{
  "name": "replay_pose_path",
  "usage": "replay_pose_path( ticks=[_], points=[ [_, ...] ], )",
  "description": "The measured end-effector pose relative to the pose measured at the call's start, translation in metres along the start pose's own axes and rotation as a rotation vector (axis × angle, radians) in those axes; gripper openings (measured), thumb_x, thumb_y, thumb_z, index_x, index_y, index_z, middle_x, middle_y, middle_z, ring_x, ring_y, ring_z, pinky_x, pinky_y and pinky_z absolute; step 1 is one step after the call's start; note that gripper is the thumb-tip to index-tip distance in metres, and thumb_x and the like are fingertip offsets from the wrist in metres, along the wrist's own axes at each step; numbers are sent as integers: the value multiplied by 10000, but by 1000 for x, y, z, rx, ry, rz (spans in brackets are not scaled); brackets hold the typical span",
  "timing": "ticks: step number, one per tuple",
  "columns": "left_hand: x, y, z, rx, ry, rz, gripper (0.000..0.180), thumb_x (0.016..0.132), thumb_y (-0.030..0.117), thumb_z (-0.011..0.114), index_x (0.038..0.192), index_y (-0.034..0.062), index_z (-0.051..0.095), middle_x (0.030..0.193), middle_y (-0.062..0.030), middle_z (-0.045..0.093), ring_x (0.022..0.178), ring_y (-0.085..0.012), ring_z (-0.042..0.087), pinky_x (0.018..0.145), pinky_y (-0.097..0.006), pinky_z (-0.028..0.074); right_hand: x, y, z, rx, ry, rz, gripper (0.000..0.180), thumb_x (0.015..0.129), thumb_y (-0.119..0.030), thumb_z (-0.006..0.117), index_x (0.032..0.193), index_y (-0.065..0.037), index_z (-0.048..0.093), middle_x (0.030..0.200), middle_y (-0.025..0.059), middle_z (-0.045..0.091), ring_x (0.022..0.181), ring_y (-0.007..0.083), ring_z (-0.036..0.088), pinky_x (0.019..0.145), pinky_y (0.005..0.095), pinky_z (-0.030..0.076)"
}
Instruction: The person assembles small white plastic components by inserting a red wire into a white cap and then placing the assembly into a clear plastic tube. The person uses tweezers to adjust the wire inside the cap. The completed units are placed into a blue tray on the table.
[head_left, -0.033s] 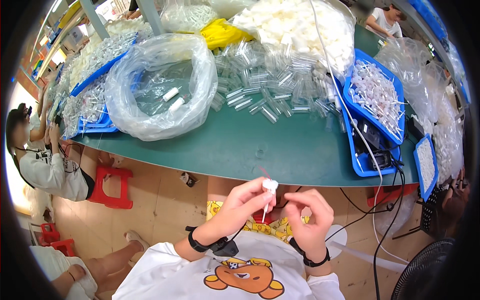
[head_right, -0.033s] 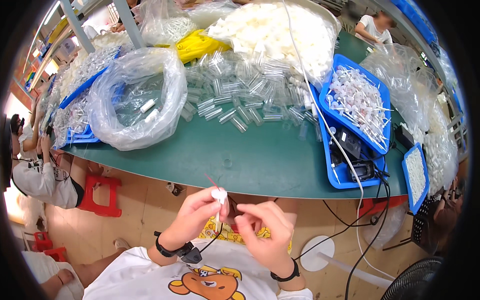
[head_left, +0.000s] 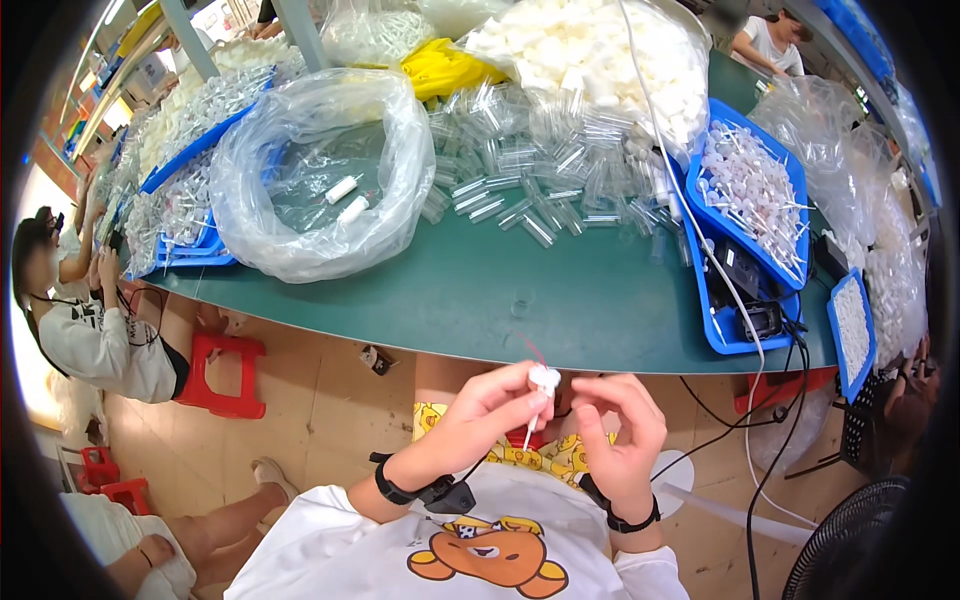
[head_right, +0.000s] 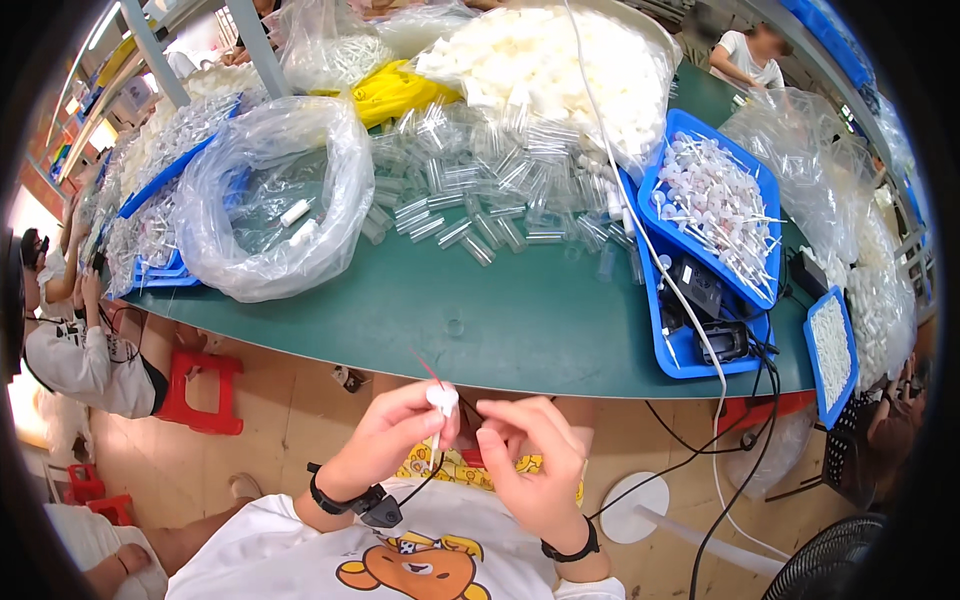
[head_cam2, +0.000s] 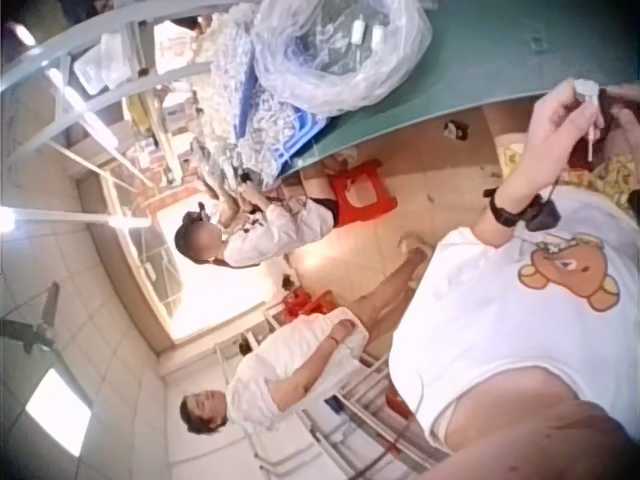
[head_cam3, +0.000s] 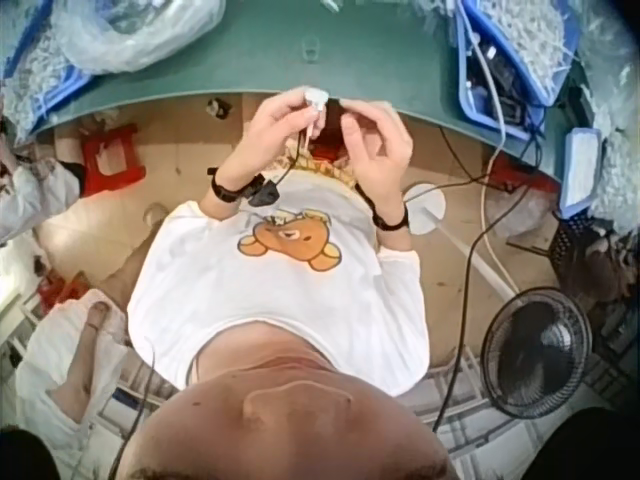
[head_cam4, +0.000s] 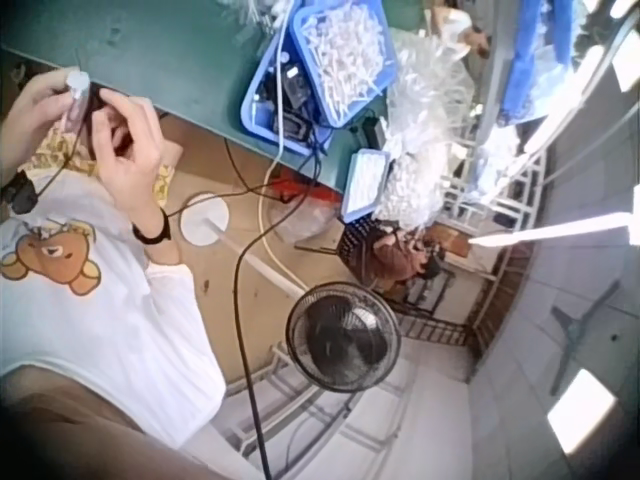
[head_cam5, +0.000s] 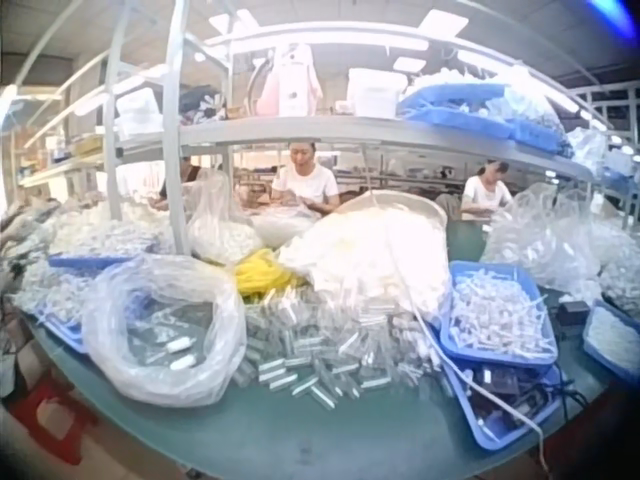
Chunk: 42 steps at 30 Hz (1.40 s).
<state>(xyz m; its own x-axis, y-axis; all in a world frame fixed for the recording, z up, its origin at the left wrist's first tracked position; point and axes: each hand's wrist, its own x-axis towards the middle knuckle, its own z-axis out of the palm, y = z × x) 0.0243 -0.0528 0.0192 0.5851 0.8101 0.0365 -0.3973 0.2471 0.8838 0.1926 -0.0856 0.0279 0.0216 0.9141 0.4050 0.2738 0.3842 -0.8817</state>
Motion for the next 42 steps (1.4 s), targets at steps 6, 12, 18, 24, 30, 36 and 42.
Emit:
replay_pose_path(
  ticks=[6,12,18,24,30,36,42],
  points=[
    [-2,5,4,13,-133,-127,164,918,133,467,1013,3,498,849,-5,492,760,-73,451,675,-221,394,7,6,1,311,-198,77,263,805,11,556,1066,-2,585,989,93,516,803,103,522,610,198,426],
    [-2,2,0,147,-13,-68,133,906,118,481,926,-3,534,836,-24,516,750,-87,475,653,-229,403,18,17,1,291,-273,51,238,775,-15,619,1011,-3,591,964,85,532,809,124,520,675,229,425],
    [-1,3,-19,385,130,85,127,887,94,493,848,-11,554,839,-47,515,768,-115,506,685,-235,404,52,13,-5,80,-303,39,254,746,-78,668,975,-16,580,922,79,551,815,157,539,677,258,438],
    [22,-16,-53,683,475,391,99,908,72,424,910,4,496,862,-28,474,786,-96,469,726,-217,388,150,41,-35,-513,-168,-135,220,789,-134,590,942,20,551,921,161,574,876,301,567,773,356,447],
    [49,-31,-58,858,577,538,84,900,35,407,895,-7,479,835,-82,500,754,-168,534,696,-274,437,274,100,0,-762,-157,-492,212,812,-110,506,964,34,532,924,217,562,901,367,537,777,415,436],
    [45,-28,-61,841,561,469,96,904,39,405,901,-18,482,838,-103,528,771,-199,569,712,-297,458,346,152,36,-1165,-61,-448,350,851,-203,468,1150,-21,474,1096,218,517,1044,371,485,916,450,367],
    [48,-21,-63,735,470,352,114,924,78,415,919,-23,467,886,-132,532,811,-227,598,711,-304,472,375,151,53,-1332,234,-349,529,852,-356,455,1320,-128,358,1305,196,372,1216,369,335,982,540,276]
  ],
)
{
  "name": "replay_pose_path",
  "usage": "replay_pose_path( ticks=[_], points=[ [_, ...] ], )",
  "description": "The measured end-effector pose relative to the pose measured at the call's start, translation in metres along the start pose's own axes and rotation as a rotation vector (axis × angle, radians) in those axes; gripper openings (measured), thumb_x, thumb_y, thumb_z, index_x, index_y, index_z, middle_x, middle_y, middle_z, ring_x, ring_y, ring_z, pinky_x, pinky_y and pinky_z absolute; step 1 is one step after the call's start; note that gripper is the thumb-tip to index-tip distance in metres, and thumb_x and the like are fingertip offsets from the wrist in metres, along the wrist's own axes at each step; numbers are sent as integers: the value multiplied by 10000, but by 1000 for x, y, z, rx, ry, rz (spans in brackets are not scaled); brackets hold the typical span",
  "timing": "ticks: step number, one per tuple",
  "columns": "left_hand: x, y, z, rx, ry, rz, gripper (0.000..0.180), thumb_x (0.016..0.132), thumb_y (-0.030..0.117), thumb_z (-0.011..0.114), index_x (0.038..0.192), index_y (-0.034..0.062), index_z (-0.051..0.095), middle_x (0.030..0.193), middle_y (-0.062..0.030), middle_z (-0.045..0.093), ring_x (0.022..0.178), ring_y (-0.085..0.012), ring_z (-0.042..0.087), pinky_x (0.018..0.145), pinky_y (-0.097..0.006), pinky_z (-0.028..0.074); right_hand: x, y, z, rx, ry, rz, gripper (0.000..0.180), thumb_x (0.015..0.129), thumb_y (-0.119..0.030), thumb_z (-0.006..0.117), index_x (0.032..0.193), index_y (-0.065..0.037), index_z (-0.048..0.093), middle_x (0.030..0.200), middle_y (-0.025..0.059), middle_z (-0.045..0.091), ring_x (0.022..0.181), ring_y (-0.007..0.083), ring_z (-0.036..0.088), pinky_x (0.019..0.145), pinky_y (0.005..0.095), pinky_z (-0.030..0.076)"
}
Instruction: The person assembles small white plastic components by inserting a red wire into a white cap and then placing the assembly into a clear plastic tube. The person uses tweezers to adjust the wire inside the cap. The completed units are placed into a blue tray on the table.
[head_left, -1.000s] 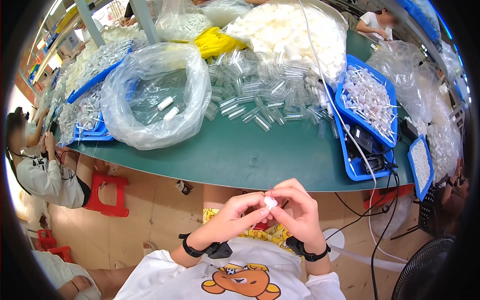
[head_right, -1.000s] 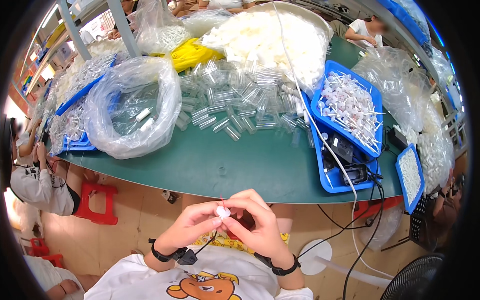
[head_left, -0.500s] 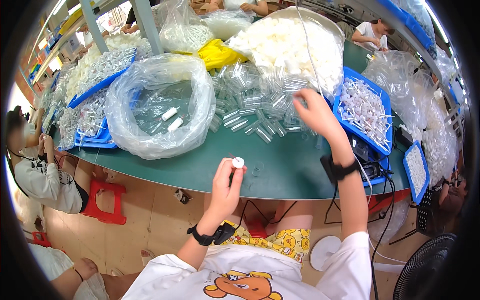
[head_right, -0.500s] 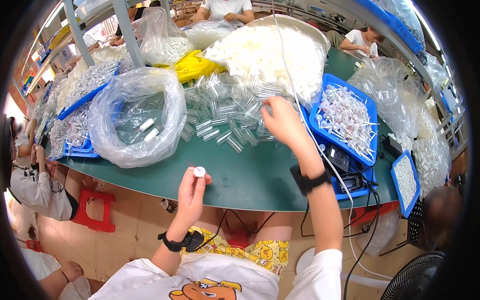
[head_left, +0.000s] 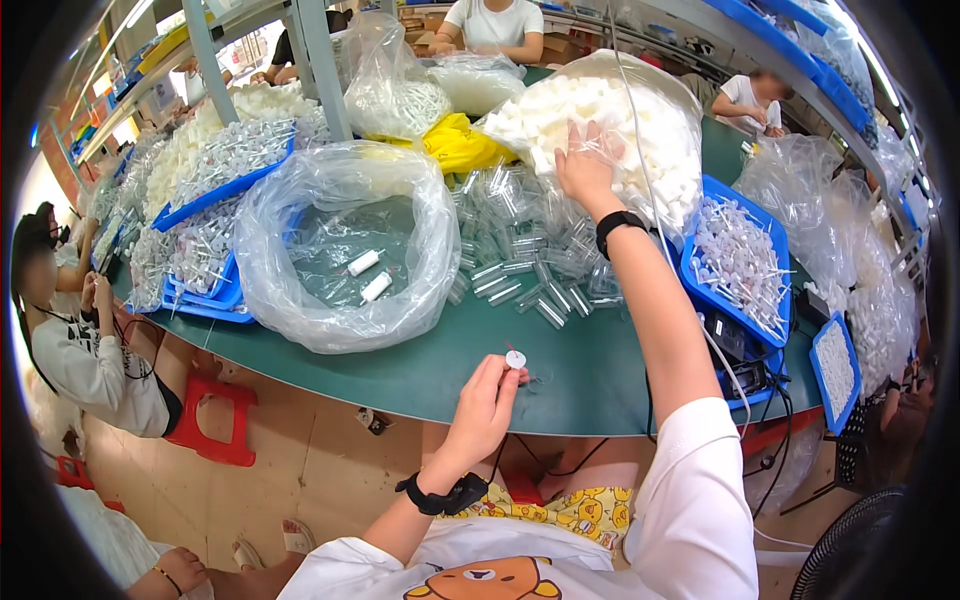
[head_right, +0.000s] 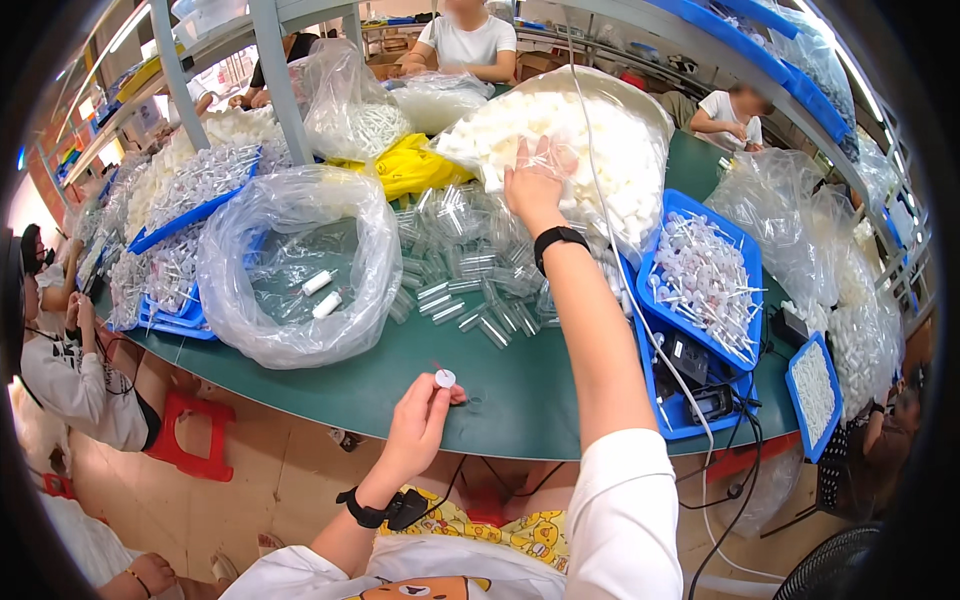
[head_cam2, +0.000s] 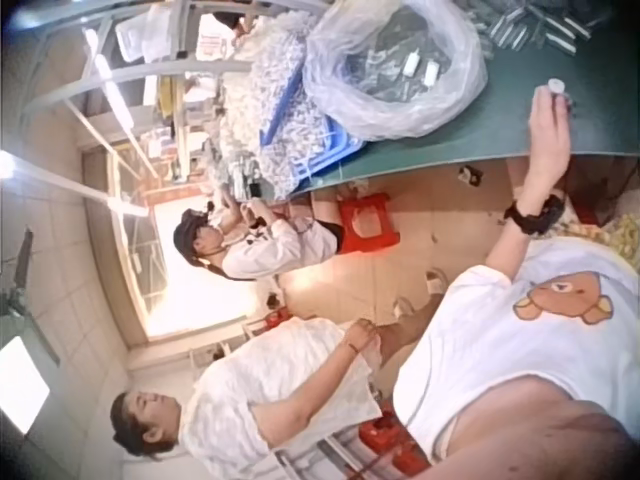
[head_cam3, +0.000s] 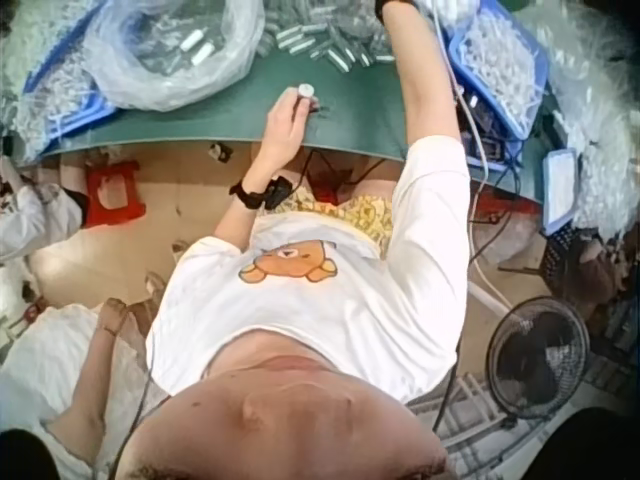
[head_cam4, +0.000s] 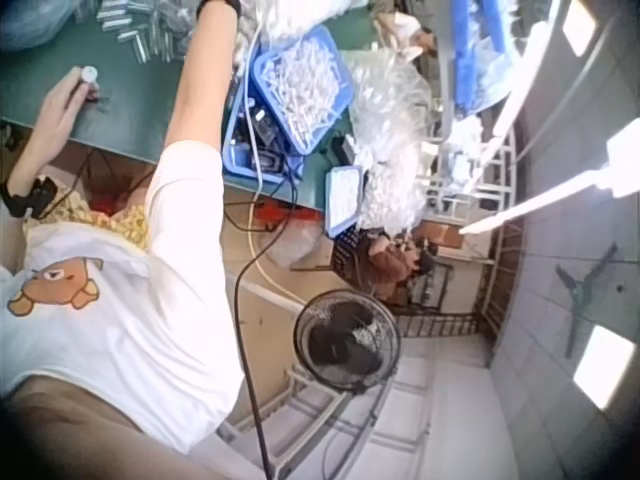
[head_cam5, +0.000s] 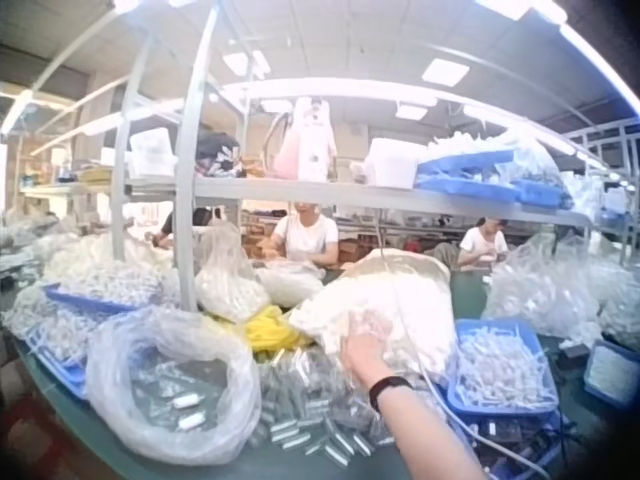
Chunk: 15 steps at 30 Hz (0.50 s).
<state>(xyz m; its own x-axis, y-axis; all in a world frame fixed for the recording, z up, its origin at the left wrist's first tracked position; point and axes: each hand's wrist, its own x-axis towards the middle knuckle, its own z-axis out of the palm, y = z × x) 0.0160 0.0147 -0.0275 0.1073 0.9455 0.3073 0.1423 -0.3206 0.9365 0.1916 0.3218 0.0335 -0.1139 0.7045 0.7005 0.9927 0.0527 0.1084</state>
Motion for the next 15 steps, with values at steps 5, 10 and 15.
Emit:
replay_pose_path(
  ticks=[5,10,15],
  points=[
    [1,3,-2,-56,-28,-40,129,930,88,405,934,-26,464,892,-140,535,830,-228,601,728,-306,477,24,-4,-4,88,-305,89,599,804,-488,461,1300,-158,406,1392,185,278,1234,367,333,994,497,291],
    [4,3,-4,-66,-34,-41,134,921,75,400,936,-23,491,880,-118,575,824,-198,600,762,-293,467,24,-14,-10,278,-476,50,658,743,-561,500,1241,-132,486,1362,200,331,1207,367,378,992,443,312],
    [0,4,0,96,-101,77,111,884,58,454,945,-11,516,969,-137,514,898,-223,545,815,-312,436,19,4,18,318,-533,16,690,711,-591,520,1225,-131,508,1304,193,419,1205,370,385,955,479,335]
  ],
)
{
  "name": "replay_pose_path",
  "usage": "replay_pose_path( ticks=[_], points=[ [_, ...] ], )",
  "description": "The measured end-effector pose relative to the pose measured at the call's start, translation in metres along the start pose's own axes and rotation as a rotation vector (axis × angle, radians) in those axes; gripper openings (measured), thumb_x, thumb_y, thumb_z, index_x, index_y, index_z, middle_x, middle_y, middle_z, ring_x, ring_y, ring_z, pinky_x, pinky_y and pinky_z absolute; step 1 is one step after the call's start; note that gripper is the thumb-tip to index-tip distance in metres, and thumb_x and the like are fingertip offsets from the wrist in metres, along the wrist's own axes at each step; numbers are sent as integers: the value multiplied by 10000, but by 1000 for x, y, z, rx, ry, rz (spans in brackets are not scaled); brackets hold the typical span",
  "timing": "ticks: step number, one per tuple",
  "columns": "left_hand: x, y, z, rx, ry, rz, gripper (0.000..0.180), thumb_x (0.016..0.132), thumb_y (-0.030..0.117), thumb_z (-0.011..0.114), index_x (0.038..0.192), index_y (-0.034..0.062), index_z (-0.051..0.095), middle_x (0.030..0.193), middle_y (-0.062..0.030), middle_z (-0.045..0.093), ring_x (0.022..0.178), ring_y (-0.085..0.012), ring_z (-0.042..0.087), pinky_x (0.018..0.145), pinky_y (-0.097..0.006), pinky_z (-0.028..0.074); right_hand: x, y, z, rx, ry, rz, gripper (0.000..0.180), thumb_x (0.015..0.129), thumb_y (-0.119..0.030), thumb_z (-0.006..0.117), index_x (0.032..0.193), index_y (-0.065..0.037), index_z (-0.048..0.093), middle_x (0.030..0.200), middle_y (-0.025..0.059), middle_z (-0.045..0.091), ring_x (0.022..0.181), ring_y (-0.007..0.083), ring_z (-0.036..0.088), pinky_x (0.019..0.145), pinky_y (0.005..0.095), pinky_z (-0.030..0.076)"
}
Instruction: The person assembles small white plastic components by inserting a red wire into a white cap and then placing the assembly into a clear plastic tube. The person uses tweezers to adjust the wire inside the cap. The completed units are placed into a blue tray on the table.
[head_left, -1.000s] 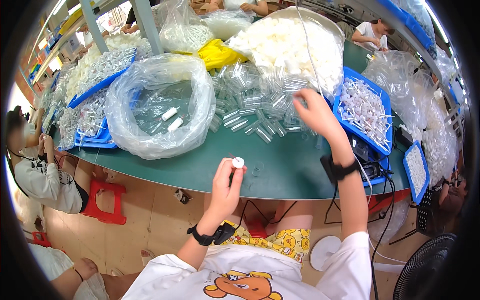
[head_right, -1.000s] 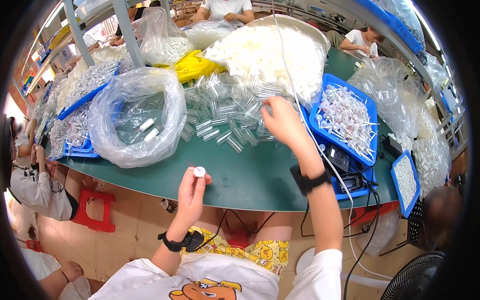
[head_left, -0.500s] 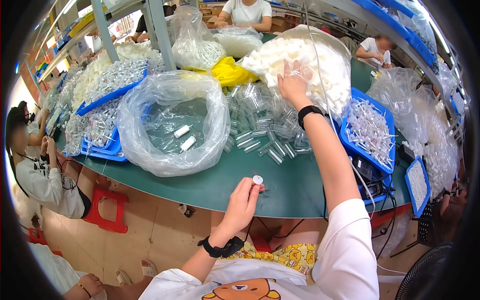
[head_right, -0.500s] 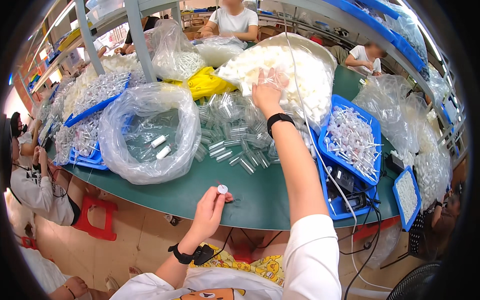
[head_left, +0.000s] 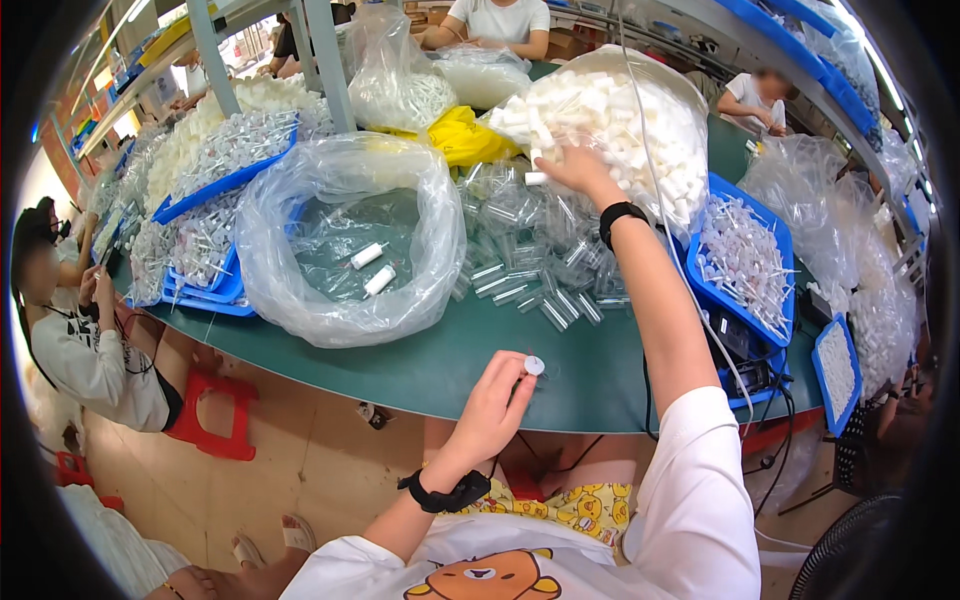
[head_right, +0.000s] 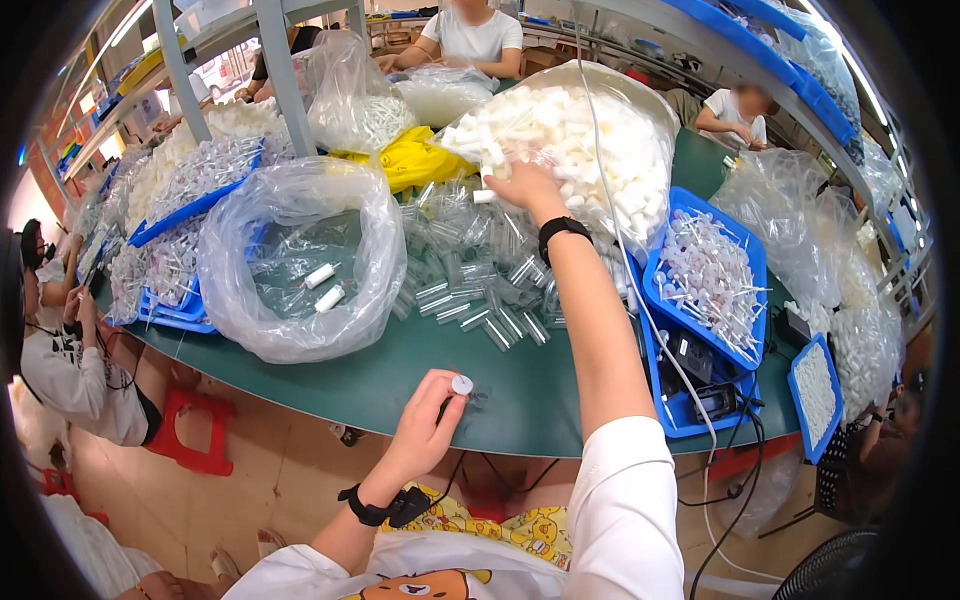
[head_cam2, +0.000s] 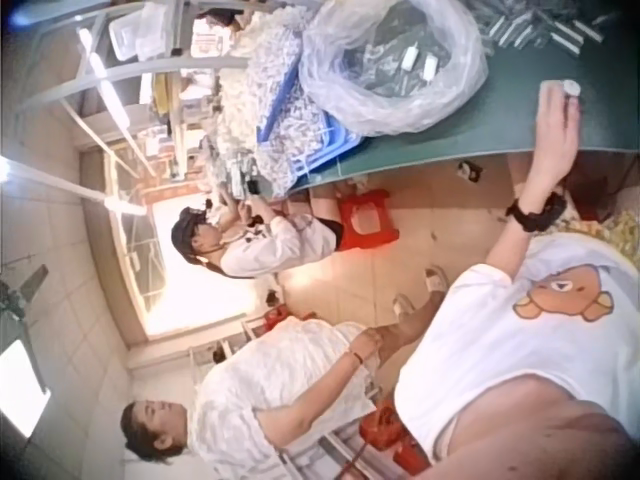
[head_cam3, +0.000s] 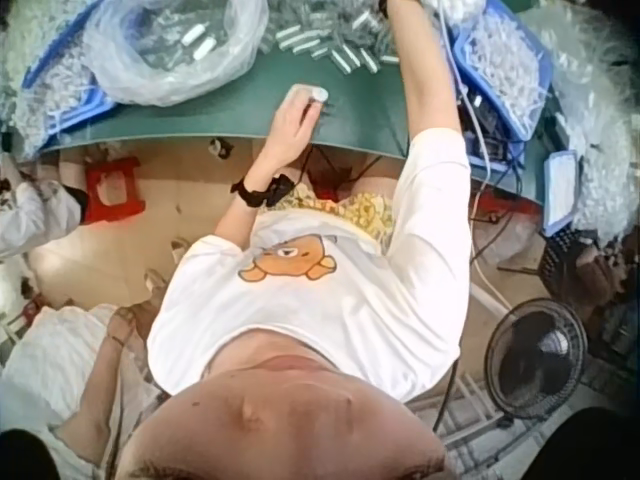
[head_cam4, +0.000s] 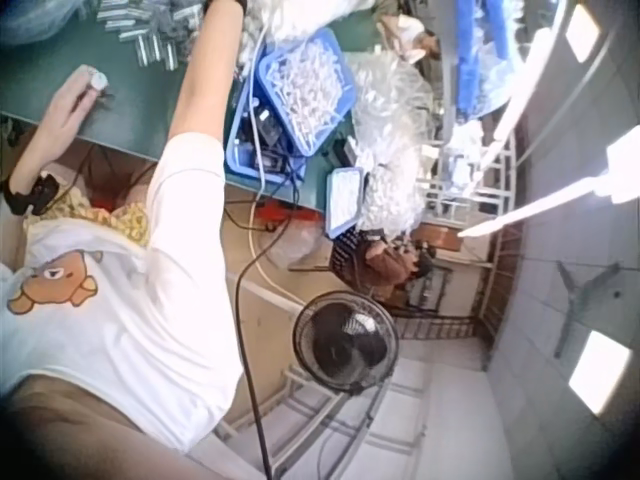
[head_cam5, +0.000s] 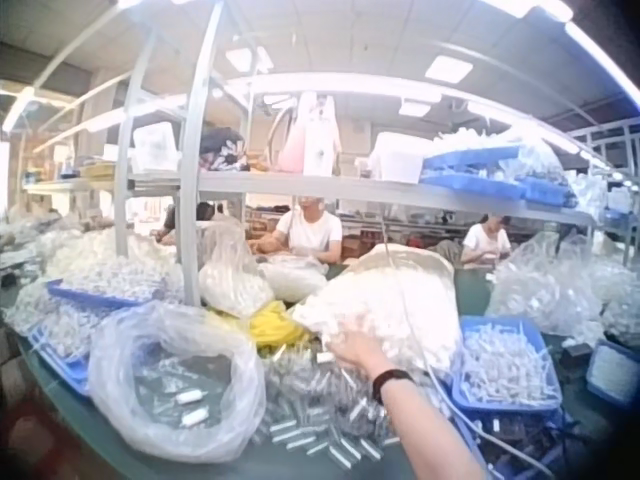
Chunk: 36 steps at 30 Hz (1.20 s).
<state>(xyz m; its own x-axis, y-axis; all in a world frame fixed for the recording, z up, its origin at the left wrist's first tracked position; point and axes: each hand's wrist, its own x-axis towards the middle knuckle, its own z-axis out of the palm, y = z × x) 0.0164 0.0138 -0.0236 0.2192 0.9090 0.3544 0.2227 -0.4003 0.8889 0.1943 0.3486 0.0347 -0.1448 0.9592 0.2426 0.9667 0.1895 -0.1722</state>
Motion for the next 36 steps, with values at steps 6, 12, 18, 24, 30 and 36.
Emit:
replay_pose_path(
  ticks=[6,12,18,24,30,36],
  points=[
    [-6,3,-3,110,-115,197,82,836,65,532,909,27,541,1124,-155,428,997,-311,459,832,-355,418,-9,-9,0,2,13,-83,725,657,-606,574,1174,-98,547,1206,231,494,1172,376,414,937,457,360],
    [-4,7,4,223,-127,207,75,806,90,596,867,48,583,1174,-173,422,1038,-342,438,877,-389,397,-17,-3,4,30,2,-69,733,599,-568,654,1170,-124,536,1243,281,407,1132,401,434,910,459,389],
    [-5,8,4,232,-115,176,84,810,95,593,869,40,572,1174,-180,422,1050,-350,431,882,-395,394,-34,-32,-4,-39,13,18,743,553,-426,745,1185,-129,492,1170,246,428,1060,398,485,888,420,423],
    [-3,6,11,314,-60,204,96,805,95,590,875,38,560,1173,-169,432,1088,-359,419,898,-401,381,-28,-18,10,-48,208,-19,578,611,-367,708,1106,-119,541,1158,227,443,1010,380,511,840,424,450],
    [-5,2,13,346,-38,207,96,805,99,587,868,40,547,1169,-154,444,1111,-349,412,914,-404,364,-37,-22,-1,0,113,-92,539,604,-372,695,1069,-124,584,1118,235,472,971,386,522,831,422,449],
    [-4,1,15,343,-36,227,101,815,111,574,874,41,531,1135,-156,449,1094,-343,422,903,-410,367,-49,-24,-9,159,-110,-291,674,592,-438,709,1112,-34,568,1011,248,518,948,362,516,819,373,429]
  ],
)
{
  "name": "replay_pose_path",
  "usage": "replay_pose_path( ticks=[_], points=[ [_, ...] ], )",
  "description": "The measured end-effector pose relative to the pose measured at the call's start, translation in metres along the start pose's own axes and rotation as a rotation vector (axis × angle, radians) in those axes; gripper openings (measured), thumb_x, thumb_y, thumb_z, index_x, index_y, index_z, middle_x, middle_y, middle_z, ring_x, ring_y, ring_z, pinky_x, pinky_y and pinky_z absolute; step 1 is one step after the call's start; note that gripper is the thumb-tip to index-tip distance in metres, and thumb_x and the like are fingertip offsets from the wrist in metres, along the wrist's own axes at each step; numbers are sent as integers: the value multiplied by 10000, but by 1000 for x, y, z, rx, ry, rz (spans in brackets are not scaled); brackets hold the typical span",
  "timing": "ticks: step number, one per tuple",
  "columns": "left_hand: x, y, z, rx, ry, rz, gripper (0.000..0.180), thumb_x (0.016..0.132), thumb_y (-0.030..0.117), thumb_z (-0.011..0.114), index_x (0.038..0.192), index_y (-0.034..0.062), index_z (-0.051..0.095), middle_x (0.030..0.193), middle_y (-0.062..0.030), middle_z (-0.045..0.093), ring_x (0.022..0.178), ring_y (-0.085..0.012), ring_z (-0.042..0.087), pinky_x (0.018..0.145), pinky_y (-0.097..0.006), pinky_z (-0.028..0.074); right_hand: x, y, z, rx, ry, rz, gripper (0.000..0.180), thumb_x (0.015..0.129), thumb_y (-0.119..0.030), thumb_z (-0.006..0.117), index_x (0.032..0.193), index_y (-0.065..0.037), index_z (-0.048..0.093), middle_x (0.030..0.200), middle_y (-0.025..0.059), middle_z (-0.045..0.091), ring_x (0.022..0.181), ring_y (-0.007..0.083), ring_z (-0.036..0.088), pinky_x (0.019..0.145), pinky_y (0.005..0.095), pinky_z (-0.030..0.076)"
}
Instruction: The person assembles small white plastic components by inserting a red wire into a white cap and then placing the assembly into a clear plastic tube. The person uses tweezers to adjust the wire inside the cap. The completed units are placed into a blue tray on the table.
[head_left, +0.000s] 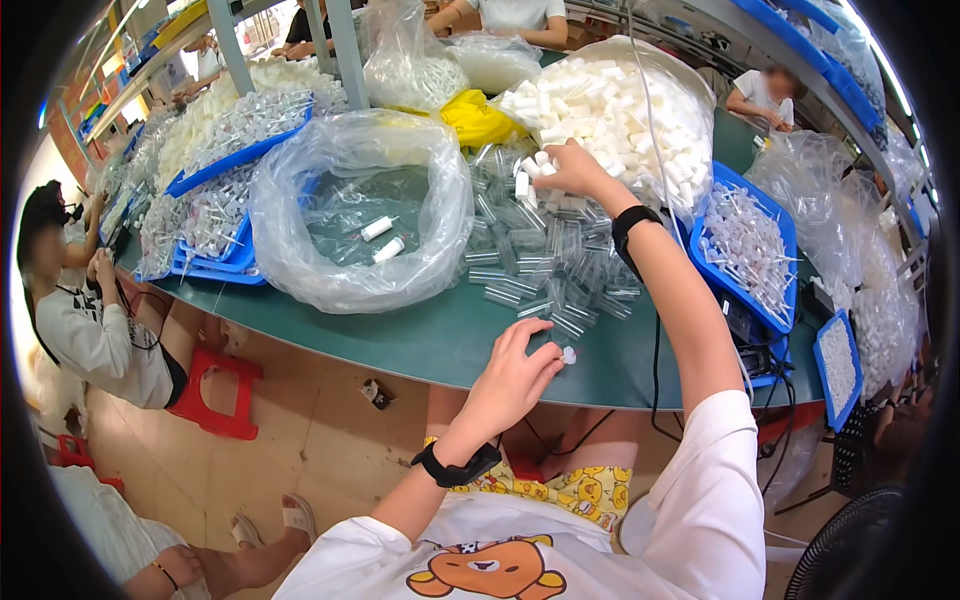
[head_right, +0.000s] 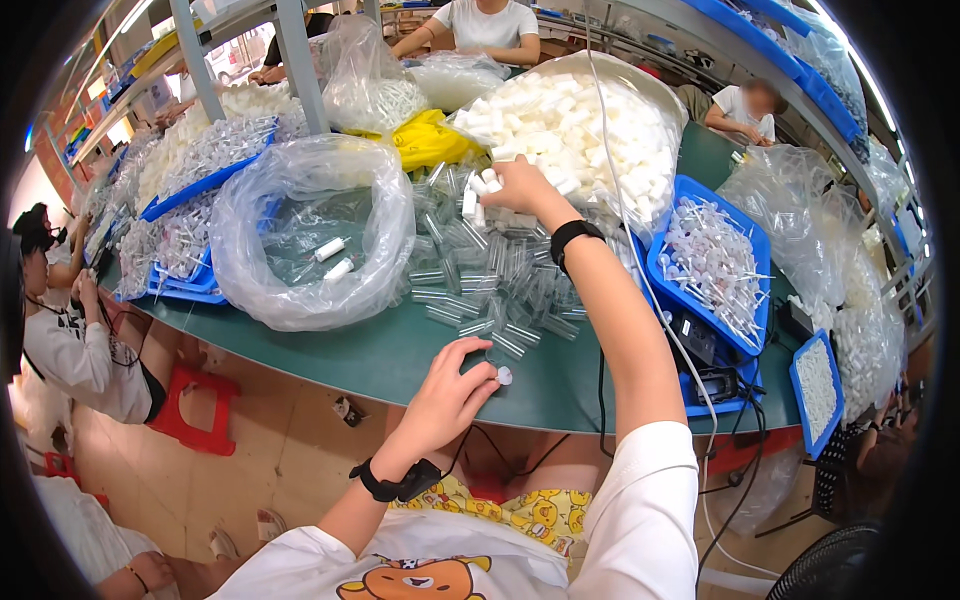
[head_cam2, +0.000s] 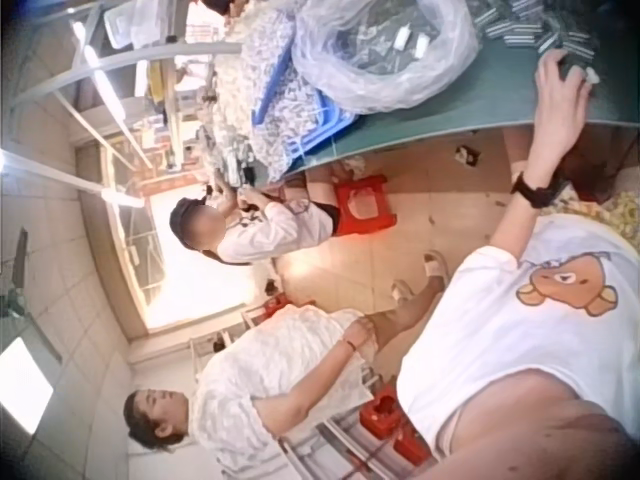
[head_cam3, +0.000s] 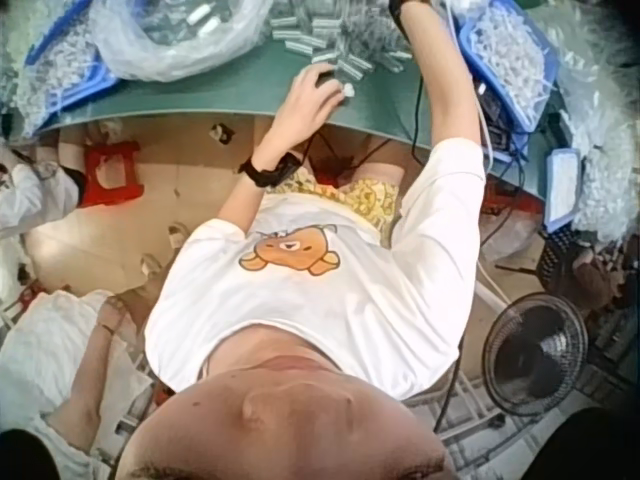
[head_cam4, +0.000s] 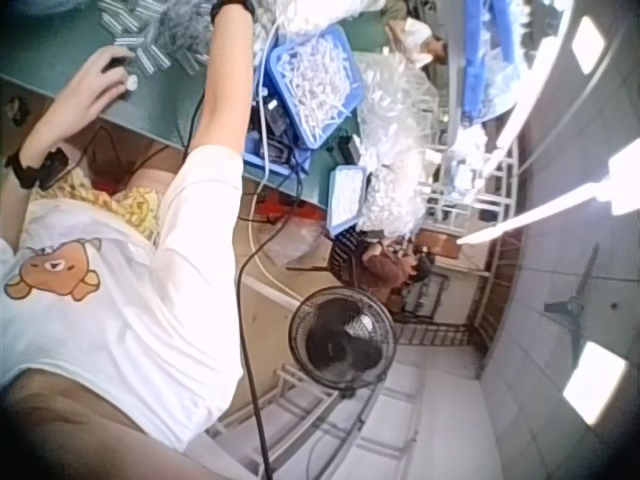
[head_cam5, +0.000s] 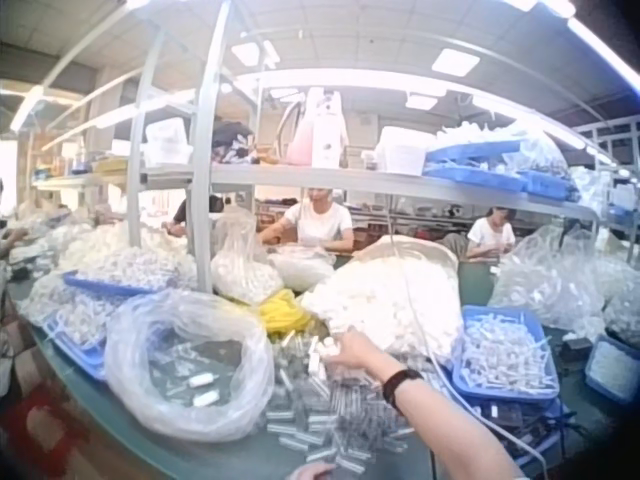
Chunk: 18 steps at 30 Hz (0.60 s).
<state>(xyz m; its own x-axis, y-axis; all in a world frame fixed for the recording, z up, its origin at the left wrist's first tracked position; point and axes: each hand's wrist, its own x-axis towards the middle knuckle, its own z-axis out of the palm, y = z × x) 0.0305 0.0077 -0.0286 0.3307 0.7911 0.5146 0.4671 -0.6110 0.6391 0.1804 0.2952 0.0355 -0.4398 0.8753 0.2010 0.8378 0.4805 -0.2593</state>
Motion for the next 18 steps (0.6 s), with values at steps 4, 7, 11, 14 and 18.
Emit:
replay_pose_path(
  ticks=[4,7,11,14,18],
  points=[
    [0,0,1,-4,17,5,97,815,107,574,870,38,531,1117,-148,457,1077,-339,434,893,-406,371,-5,-13,-2,73,-40,-45,696,640,-499,687,1117,-9,559,1012,248,522,954,354,512,834,360,416],
    [1,2,-1,-1,23,4,96,814,102,574,869,36,530,1109,-148,460,1071,-337,438,885,-403,374,-4,-25,0,147,-34,-59,664,687,-526,654,1100,-12,572,1039,255,516,966,356,509,850,359,410],
    [-1,0,-1,-28,2,-22,91,823,107,571,879,41,545,1147,-136,466,1092,-340,429,906,-395,369,-4,-32,-1,242,-46,-58,575,740,-518,615,1036,-25,617,1100,264,495,1007,360,498,866,359,406],
    [-1,-1,1,-58,-4,-24,89,828,107,565,887,43,550,1146,-135,467,1086,-343,430,907,-393,369,-3,-30,6,65,188,-66,555,723,-528,615,1000,-47,640,952,209,609,916,346,557,818,393,436],
    [-4,0,-2,-129,13,-61,84,842,91,541,899,35,562,1149,-136,469,1068,-315,457,894,-373,383,-11,-54,-14,445,128,-122,410,756,-382,647,981,-39,638,878,152,626,822,266,583,750,343,454]
  ],
)
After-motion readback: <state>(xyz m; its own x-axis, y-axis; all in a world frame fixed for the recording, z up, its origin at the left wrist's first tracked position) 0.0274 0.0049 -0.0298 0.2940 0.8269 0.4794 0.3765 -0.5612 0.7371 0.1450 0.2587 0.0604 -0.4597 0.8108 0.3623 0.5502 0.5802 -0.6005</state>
